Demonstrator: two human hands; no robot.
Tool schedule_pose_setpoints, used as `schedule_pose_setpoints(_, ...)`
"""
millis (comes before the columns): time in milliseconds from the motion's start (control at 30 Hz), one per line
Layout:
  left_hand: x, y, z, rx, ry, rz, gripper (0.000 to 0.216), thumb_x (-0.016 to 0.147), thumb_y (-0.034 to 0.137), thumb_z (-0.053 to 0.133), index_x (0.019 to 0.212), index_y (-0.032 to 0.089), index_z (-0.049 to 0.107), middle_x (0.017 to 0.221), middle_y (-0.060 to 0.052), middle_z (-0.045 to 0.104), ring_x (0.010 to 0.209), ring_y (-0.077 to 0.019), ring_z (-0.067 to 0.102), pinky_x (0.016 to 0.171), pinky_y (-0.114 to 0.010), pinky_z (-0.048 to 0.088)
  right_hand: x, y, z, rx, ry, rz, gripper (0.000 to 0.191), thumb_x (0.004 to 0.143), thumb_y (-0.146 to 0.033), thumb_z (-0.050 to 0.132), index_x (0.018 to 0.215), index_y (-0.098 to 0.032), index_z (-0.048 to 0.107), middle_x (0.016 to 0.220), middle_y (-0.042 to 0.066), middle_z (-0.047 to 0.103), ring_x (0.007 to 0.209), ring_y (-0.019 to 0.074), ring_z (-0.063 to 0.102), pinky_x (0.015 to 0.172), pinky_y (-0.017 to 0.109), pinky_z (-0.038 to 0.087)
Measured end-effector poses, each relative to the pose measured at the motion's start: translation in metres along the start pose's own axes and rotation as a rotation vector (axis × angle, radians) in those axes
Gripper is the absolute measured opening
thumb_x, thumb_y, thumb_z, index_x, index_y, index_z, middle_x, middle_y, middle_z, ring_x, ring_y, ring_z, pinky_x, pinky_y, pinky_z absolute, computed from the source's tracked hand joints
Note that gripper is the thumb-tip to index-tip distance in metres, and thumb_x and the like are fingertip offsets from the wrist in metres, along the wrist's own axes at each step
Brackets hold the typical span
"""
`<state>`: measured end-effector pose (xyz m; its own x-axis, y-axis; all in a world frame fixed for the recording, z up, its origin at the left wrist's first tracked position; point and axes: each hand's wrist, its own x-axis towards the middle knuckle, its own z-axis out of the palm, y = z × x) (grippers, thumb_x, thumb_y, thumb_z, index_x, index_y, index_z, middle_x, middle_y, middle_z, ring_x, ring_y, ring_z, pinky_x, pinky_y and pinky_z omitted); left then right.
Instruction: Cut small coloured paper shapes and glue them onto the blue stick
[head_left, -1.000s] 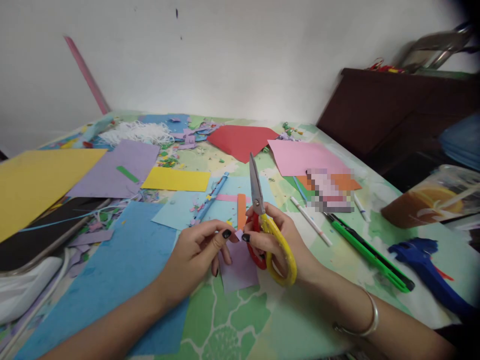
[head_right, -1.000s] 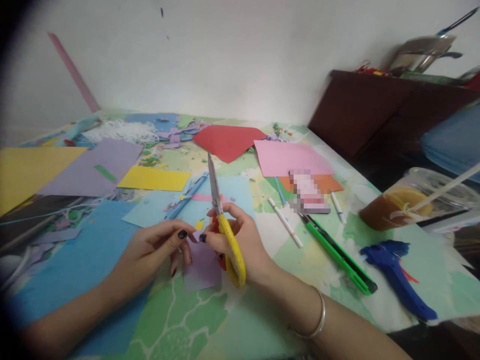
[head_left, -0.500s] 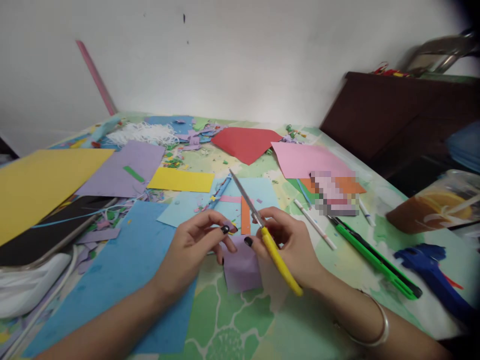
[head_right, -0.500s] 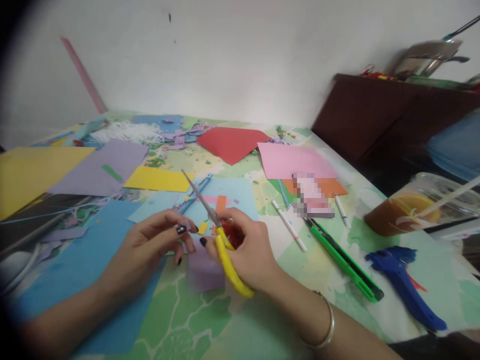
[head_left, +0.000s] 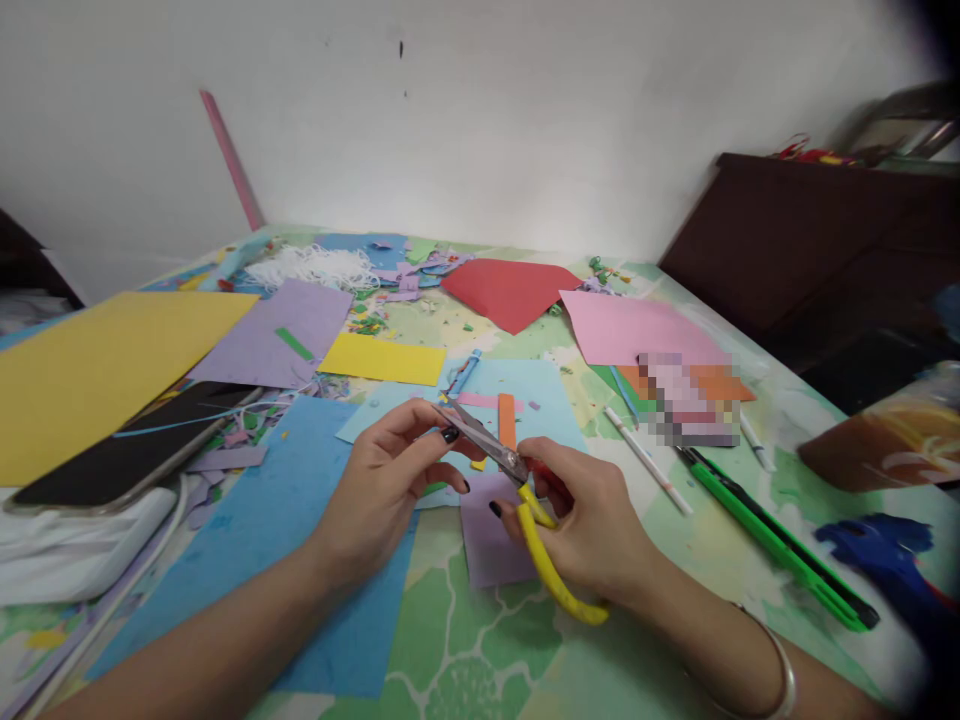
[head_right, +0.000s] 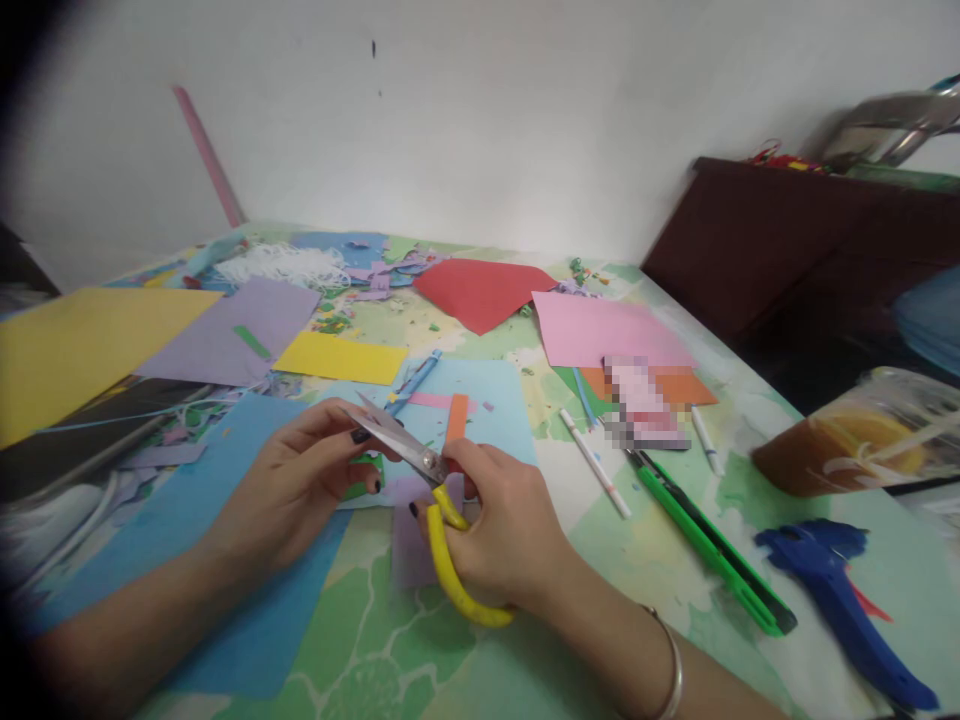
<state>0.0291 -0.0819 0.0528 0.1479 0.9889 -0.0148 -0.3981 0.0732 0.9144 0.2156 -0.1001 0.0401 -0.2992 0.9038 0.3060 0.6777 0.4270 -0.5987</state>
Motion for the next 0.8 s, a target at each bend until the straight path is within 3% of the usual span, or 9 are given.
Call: schedule_pose_setpoints(800,0.0017,-0.0019,-0.0023,0.011,-0.024,0.017,0.007,0.077,0.014,0.063,0.071,0.018,0.064,0.077,0.0,0.063,0.069,-0.012,0.06,0.053,-0.019,0.051,-0.0018,0.0028,0.0017,-0.06,0.063,-0.033,0.024,0.071,-0.033,0.068,0.088,-0.018,0.061,0.068,0.0,0.055,0.051,0.0097,0.041,0.049,0.021,0.03)
